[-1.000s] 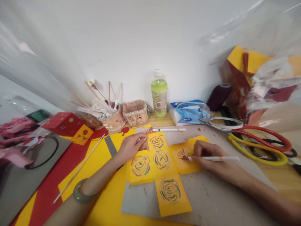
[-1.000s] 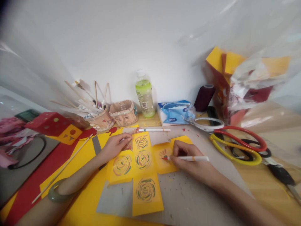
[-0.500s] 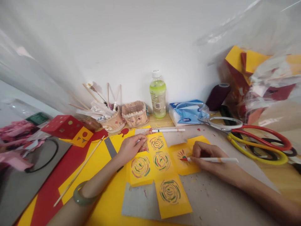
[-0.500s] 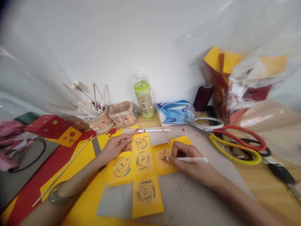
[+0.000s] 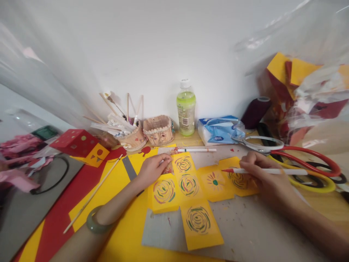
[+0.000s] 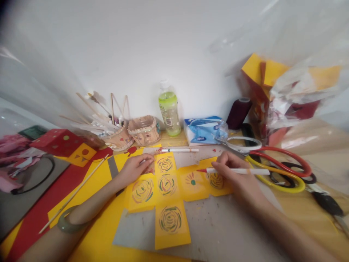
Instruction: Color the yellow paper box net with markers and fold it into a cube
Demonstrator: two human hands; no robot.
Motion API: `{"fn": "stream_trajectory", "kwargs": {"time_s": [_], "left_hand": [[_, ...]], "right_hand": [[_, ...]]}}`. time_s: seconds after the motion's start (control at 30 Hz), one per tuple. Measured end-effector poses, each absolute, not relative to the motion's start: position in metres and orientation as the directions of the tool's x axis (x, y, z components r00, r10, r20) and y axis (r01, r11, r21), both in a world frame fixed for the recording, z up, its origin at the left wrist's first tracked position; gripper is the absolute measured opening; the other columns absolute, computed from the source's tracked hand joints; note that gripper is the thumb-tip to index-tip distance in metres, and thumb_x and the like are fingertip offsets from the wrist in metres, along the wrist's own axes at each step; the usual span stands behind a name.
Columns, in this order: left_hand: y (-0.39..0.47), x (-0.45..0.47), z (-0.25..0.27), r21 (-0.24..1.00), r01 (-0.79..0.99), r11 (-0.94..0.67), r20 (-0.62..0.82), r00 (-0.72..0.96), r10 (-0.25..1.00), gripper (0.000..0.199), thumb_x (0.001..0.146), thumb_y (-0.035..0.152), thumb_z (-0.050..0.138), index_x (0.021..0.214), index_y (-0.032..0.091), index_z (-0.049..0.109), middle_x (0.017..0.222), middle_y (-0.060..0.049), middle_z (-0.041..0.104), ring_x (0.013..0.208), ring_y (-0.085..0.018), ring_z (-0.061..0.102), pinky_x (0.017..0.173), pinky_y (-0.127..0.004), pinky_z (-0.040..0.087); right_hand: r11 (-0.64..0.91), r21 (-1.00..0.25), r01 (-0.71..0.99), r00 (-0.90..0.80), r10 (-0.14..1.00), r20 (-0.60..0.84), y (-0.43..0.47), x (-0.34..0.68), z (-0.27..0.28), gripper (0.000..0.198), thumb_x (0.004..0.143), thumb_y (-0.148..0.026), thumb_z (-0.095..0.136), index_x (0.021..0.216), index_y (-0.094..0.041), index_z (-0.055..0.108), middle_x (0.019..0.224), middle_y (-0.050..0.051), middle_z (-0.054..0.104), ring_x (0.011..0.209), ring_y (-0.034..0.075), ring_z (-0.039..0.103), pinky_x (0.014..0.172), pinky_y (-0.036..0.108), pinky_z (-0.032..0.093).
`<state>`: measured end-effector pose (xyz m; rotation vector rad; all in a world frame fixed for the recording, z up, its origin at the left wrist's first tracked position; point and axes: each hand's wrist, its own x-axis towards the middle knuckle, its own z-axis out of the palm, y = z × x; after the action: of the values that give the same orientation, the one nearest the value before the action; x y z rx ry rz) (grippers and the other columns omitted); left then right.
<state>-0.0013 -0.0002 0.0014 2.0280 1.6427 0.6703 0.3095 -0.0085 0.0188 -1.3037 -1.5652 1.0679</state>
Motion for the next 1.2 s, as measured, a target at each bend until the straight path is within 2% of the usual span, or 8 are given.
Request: {"fn": "stream_trajectory", "kwargs": {"time_s": [0.1,0.2,0.37,0.47,0.8,1.0,1.2], "left_hand": [[0.000,-0.001,0.003,0.620,0.759,-0.196,0.082,0.185,0.979,0.025,0.087,0.035,0.041,0.088,0.022,0.063,0.084,0.002,0.069,0.076,-0.015,0.062,0.066,-0.022,0.044],[-0.001,0.000,0.004,0.623,0.757,-0.199,0.074,0.196,0.978,0.025,0.087,0.034,0.040,0.088,0.023,0.063,0.085,0.003,0.069,0.077,-0.015,0.063,0.066,-0.022,0.045],[-0.001,0.000,0.004,0.613,0.764,-0.200,0.086,0.187,0.979,0.021,0.086,0.030,0.043,0.091,0.023,0.062,0.091,0.003,0.068,0.080,-0.015,0.062,0.073,-0.024,0.044],[-0.001,-0.001,0.004,0.607,0.771,-0.195,0.086,0.180,0.980,0.020,0.086,0.030,0.044,0.092,0.024,0.062,0.092,0.003,0.068,0.081,-0.016,0.062,0.072,-0.024,0.043],[-0.001,-0.001,0.003,0.588,0.782,-0.207,0.093,0.189,0.978,0.019,0.087,0.029,0.044,0.090,0.023,0.061,0.088,0.003,0.068,0.078,-0.015,0.062,0.065,-0.023,0.042],[-0.001,-0.001,0.004,0.585,0.783,-0.213,0.095,0.194,0.976,0.019,0.087,0.029,0.043,0.090,0.023,0.061,0.090,0.003,0.068,0.079,-0.015,0.062,0.067,-0.023,0.042],[-0.001,0.000,0.004,0.584,0.781,-0.221,0.102,0.199,0.975,0.019,0.087,0.029,0.043,0.090,0.024,0.061,0.091,0.003,0.068,0.080,-0.015,0.062,0.068,-0.024,0.042]], "right_hand": [[0.052,-0.962,0.270,-0.092,0.995,0.028,-0.014,0.309,0.025,0.037,0.080,-0.046,0.055,0.060,-0.021,0.037,0.052,-0.007,0.032,0.045,0.009,0.027,0.042,0.024,0.017],[0.065,-0.952,0.300,-0.117,0.993,0.031,-0.022,0.304,0.032,0.032,0.078,-0.044,0.058,0.064,-0.022,0.039,0.053,-0.007,0.035,0.046,0.009,0.028,0.042,0.023,0.018],[0.170,-0.909,0.380,-0.312,0.949,0.047,-0.033,0.293,0.031,0.029,0.079,-0.033,0.055,0.060,-0.022,0.036,0.058,-0.004,0.039,0.053,0.011,0.034,0.046,0.024,0.026],[0.214,-0.874,0.436,-0.361,0.931,0.048,-0.034,0.290,0.025,0.031,0.081,-0.031,0.051,0.059,-0.022,0.031,0.058,-0.004,0.036,0.055,0.012,0.034,0.048,0.025,0.028],[0.229,-0.835,0.501,-0.383,0.923,0.024,-0.035,0.287,0.023,0.029,0.080,-0.032,0.050,0.057,-0.022,0.034,0.054,-0.003,0.040,0.051,0.013,0.035,0.046,0.025,0.028],[0.226,-0.818,0.528,-0.342,0.939,0.039,-0.035,0.288,0.021,0.030,0.080,-0.031,0.050,0.058,-0.022,0.032,0.056,-0.004,0.039,0.052,0.012,0.035,0.046,0.024,0.028],[0.230,-0.822,0.522,-0.377,0.926,0.020,-0.037,0.286,0.024,0.029,0.079,-0.031,0.048,0.057,-0.022,0.033,0.054,-0.004,0.039,0.050,0.012,0.035,0.045,0.024,0.028]]}}
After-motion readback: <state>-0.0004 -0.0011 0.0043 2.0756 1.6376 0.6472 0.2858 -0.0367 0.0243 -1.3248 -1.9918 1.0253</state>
